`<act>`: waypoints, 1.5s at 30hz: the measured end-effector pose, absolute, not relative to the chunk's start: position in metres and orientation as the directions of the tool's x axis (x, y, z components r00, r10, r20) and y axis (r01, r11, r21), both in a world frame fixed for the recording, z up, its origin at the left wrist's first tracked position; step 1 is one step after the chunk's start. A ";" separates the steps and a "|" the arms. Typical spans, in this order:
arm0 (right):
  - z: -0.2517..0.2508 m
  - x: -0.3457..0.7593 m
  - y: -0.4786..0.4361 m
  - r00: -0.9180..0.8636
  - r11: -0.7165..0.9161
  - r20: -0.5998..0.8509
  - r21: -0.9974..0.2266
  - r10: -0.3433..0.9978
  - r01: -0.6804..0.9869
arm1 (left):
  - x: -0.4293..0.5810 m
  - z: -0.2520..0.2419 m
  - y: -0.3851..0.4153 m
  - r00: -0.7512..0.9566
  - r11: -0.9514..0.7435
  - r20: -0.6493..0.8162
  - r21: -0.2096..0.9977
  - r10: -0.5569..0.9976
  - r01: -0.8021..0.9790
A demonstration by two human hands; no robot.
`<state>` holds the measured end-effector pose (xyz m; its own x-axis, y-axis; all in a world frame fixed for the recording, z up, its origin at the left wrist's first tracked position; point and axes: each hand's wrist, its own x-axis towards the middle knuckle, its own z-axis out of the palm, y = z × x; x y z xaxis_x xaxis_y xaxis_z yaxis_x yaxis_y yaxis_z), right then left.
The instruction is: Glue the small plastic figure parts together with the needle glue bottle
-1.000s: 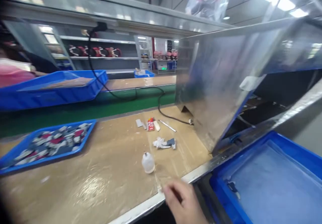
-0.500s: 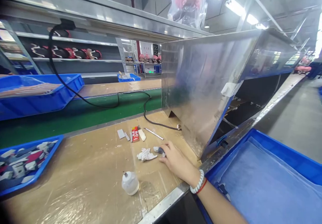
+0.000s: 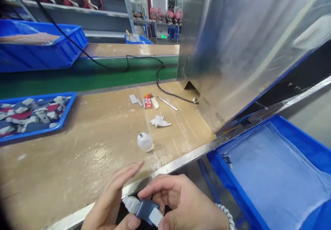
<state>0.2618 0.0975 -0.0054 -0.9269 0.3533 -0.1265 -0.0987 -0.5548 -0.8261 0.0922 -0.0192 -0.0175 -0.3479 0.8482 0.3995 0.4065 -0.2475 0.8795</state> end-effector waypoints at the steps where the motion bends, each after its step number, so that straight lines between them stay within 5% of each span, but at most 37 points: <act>1: -0.003 0.260 0.093 -0.936 -0.591 -0.147 -0.803 0.319 -0.075 | 0.094 -0.013 -0.017 -0.274 -0.303 0.419 0.874 0.866 0.380; 19: -0.018 0.239 0.049 -0.982 -0.793 -0.055 -0.599 0.181 -0.113 | 0.112 -0.016 -0.040 -0.445 -0.374 0.393 0.918 0.805 0.134; 30: -0.007 0.240 0.040 -0.961 -0.590 -0.109 -0.805 0.254 -0.065 | 0.109 -0.002 -0.049 -0.302 -0.436 0.520 0.847 0.799 0.304; 41: -0.013 0.235 0.039 -0.989 -0.598 0.040 -0.792 0.144 -0.119 | 0.116 0.007 -0.063 -0.294 -0.420 0.559 0.804 0.775 0.421; 45: -0.022 0.236 0.044 -0.993 -0.586 -0.010 -0.808 0.115 -0.060 | 0.104 0.002 -0.065 -0.220 -0.448 0.566 0.791 0.795 0.415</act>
